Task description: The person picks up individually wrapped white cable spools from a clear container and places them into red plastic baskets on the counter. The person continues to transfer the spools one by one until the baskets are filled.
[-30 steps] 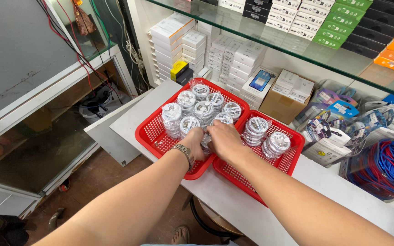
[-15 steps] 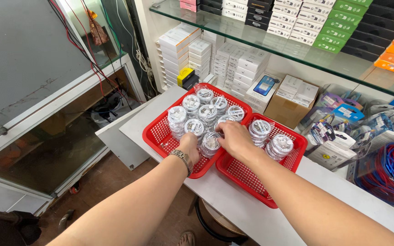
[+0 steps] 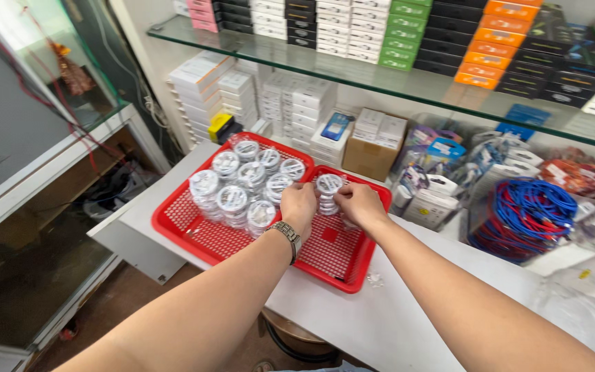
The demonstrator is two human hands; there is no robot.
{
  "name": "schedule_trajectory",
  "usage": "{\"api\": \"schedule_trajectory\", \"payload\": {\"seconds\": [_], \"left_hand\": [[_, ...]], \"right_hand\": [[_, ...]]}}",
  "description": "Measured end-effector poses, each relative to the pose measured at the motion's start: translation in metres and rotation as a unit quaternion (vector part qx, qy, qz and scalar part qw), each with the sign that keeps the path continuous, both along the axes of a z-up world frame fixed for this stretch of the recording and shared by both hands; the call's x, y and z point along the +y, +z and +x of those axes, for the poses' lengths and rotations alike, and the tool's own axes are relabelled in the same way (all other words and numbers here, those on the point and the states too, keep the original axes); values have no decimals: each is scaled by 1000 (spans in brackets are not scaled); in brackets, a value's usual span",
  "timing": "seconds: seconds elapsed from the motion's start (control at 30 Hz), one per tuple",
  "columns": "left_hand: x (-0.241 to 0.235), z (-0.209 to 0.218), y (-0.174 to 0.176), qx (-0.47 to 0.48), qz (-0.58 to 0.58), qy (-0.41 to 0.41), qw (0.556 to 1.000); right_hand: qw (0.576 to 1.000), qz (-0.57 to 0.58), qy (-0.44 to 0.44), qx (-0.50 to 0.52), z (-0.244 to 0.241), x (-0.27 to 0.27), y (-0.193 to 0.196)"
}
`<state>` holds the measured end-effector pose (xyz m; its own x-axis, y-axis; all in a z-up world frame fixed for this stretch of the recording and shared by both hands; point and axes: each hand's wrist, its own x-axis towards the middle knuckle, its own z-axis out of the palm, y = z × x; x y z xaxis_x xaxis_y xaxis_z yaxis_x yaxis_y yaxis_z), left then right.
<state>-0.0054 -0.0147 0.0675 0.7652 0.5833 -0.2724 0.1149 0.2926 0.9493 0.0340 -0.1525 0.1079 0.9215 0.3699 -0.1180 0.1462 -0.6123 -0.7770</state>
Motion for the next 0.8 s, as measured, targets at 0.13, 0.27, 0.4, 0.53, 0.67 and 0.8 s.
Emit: {"api": "schedule_trajectory", "payload": {"seconds": [0.13, 0.27, 0.4, 0.53, 0.67, 0.8], "left_hand": [[-15, 32, -37, 91, -72, -73, 991], [-28, 47, -42, 219, -106, -104, 964], [-34, 53, -46, 241, -152, -90, 954], [-35, 62, -57, 217, -206, -119, 947], [-34, 69, -62, 205, -219, -115, 947], [-30, 69, -62, 204, -225, -114, 946]], "right_hand": [[984, 78, -90, 132, 33, -36, -22], [955, 129, -93, 249, 67, -47, -39], [945, 130, -62, 293, 90, -47, -47], [939, 103, -47, 323, 100, -34, -60], [917, 104, -29, 385, 115, -24, -76], [878, 86, -32, 471, 131, -20, -89]]}}
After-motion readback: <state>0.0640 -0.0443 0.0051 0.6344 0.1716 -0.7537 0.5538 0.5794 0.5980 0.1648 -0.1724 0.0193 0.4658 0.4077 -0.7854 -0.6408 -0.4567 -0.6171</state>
